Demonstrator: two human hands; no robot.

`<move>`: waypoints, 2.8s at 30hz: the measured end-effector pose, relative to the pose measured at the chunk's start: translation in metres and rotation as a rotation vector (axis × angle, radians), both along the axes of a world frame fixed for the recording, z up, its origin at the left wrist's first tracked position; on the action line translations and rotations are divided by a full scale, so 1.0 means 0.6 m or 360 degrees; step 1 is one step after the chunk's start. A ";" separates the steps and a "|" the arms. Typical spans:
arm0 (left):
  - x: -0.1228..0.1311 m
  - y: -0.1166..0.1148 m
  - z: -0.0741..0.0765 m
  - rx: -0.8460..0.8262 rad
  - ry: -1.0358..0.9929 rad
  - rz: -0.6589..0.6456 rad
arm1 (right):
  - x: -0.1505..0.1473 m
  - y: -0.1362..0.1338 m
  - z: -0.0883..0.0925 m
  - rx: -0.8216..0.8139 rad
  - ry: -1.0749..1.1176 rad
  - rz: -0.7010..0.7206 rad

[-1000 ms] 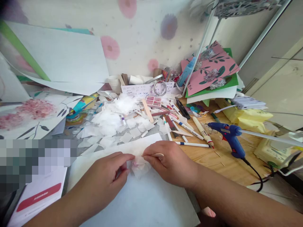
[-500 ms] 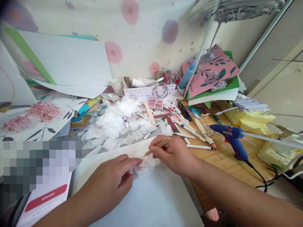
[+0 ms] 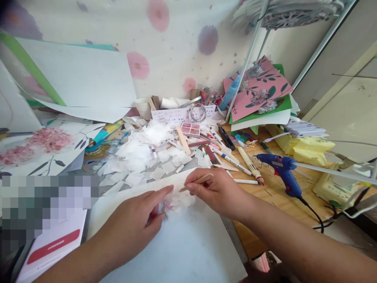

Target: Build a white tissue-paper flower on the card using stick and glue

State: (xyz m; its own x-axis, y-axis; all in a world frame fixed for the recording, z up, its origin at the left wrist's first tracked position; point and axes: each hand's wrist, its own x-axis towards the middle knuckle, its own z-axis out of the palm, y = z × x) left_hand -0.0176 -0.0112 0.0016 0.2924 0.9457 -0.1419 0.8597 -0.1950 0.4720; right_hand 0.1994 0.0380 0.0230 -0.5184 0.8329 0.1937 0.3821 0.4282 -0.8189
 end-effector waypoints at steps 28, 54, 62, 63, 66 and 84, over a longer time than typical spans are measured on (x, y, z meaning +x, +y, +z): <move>0.006 -0.008 0.002 0.0024 -0.0151 -0.0213 | 0.018 -0.054 -0.029 0.0634 -0.0255 0.0285; 0.005 -0.011 0.005 0.0035 -0.0139 -0.0232 | 0.022 -0.047 -0.010 0.0331 -0.0275 0.0420; 0.009 -0.013 0.010 -0.0014 -0.0056 -0.0279 | 0.030 -0.044 0.002 0.0370 -0.0177 0.0411; 0.010 -0.013 0.013 -0.0026 -0.0046 -0.0285 | 0.031 -0.042 0.000 0.0338 -0.0122 0.0345; 0.011 -0.013 0.018 -0.0057 -0.0013 -0.0301 | 0.031 -0.033 -0.011 0.0256 -0.0085 0.0234; 0.005 -0.015 0.015 0.0048 -0.0115 -0.0334 | 0.019 -0.042 -0.016 -0.0063 -0.0011 0.0197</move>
